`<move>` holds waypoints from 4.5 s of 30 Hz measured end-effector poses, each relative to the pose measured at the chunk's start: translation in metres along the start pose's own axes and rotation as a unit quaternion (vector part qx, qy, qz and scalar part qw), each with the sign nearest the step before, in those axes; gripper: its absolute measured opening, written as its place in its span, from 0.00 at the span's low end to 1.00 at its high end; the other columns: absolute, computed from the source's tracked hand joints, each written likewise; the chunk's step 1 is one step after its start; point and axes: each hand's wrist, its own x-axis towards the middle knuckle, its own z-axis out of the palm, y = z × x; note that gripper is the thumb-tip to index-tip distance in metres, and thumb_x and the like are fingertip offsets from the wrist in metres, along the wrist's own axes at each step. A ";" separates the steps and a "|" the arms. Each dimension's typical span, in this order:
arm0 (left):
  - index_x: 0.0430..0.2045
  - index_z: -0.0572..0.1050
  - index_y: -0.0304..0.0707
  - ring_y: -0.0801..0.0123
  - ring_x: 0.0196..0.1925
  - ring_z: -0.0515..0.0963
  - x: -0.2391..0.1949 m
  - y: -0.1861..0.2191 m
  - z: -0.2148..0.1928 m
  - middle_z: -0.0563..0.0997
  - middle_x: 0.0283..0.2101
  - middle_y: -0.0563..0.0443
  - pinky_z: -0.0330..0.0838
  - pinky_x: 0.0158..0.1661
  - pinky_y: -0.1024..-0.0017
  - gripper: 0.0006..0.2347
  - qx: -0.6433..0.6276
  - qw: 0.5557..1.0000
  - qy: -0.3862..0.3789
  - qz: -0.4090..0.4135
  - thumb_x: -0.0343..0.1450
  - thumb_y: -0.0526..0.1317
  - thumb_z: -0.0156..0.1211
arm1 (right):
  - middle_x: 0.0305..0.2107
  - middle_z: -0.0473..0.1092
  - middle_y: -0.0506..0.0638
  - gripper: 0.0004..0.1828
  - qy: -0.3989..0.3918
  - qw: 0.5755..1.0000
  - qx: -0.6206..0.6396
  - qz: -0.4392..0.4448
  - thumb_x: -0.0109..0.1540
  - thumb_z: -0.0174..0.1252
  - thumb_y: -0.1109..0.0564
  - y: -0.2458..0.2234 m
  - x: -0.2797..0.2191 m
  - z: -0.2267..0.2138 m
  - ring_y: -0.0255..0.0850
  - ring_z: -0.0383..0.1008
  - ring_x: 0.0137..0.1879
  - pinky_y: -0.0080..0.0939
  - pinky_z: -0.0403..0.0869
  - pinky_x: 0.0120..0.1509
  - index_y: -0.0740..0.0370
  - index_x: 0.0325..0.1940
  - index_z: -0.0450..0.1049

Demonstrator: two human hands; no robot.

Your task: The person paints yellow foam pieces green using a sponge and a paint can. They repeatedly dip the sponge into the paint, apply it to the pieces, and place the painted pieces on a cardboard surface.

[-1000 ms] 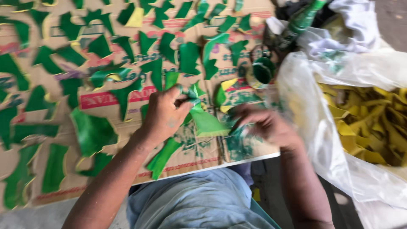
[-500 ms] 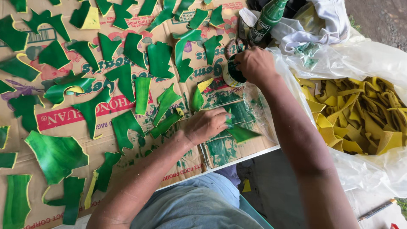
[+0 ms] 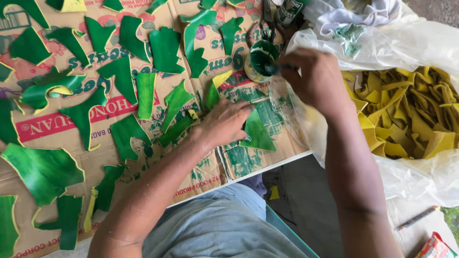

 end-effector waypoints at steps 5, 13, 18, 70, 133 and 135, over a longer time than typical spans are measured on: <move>0.55 0.74 0.33 0.54 0.57 0.73 -0.003 0.000 -0.004 0.70 0.57 0.35 0.62 0.57 0.51 0.34 0.045 0.998 0.050 0.019 0.56 0.49 0.78 | 0.35 0.78 0.53 0.10 -0.045 0.995 0.064 0.060 0.59 0.66 0.63 -0.054 -0.077 0.012 0.50 0.78 0.40 0.47 0.76 0.45 0.59 0.45 0.81; 0.54 0.75 0.36 0.53 0.63 0.70 -0.003 -0.004 -0.008 0.71 0.56 0.37 0.61 0.57 0.50 0.34 0.014 0.999 0.033 0.004 0.56 0.51 0.78 | 0.38 0.75 0.54 0.13 -0.044 0.995 0.075 0.048 0.57 0.63 0.66 -0.047 -0.093 0.059 0.53 0.77 0.43 0.50 0.76 0.49 0.60 0.46 0.80; 0.55 0.74 0.39 0.51 0.64 0.69 -0.005 -0.006 -0.011 0.69 0.59 0.38 0.60 0.60 0.50 0.35 -0.009 1.000 0.022 0.002 0.53 0.50 0.80 | 0.38 0.75 0.55 0.12 -0.069 0.997 0.040 -0.019 0.56 0.64 0.63 -0.028 -0.068 0.084 0.55 0.75 0.45 0.52 0.75 0.51 0.61 0.44 0.79; 0.66 0.64 0.46 0.49 0.69 0.64 0.001 -0.019 -0.003 0.60 0.67 0.39 0.57 0.64 0.50 0.45 -0.023 0.998 -0.058 -0.032 0.50 0.46 0.80 | 0.35 0.74 0.54 0.10 0.008 0.992 0.018 0.127 0.59 0.65 0.62 -0.058 -0.132 0.043 0.52 0.76 0.43 0.49 0.75 0.48 0.60 0.45 0.81; 0.66 0.61 0.41 0.43 0.68 0.65 -0.006 -0.014 -0.007 0.57 0.67 0.33 0.59 0.63 0.52 0.48 -0.005 0.998 -0.009 -0.062 0.49 0.48 0.82 | 0.39 0.74 0.57 0.10 -0.111 0.989 0.090 -0.035 0.59 0.62 0.65 -0.003 -0.056 0.073 0.57 0.74 0.48 0.53 0.73 0.53 0.62 0.45 0.80; 0.66 0.62 0.42 0.42 0.68 0.64 -0.004 -0.012 -0.009 0.58 0.67 0.34 0.57 0.64 0.50 0.48 0.011 0.998 -0.010 -0.061 0.49 0.48 0.83 | 0.38 0.73 0.59 0.11 -0.145 0.983 0.101 -0.043 0.58 0.62 0.66 -0.004 -0.065 0.078 0.56 0.73 0.46 0.53 0.73 0.52 0.63 0.44 0.79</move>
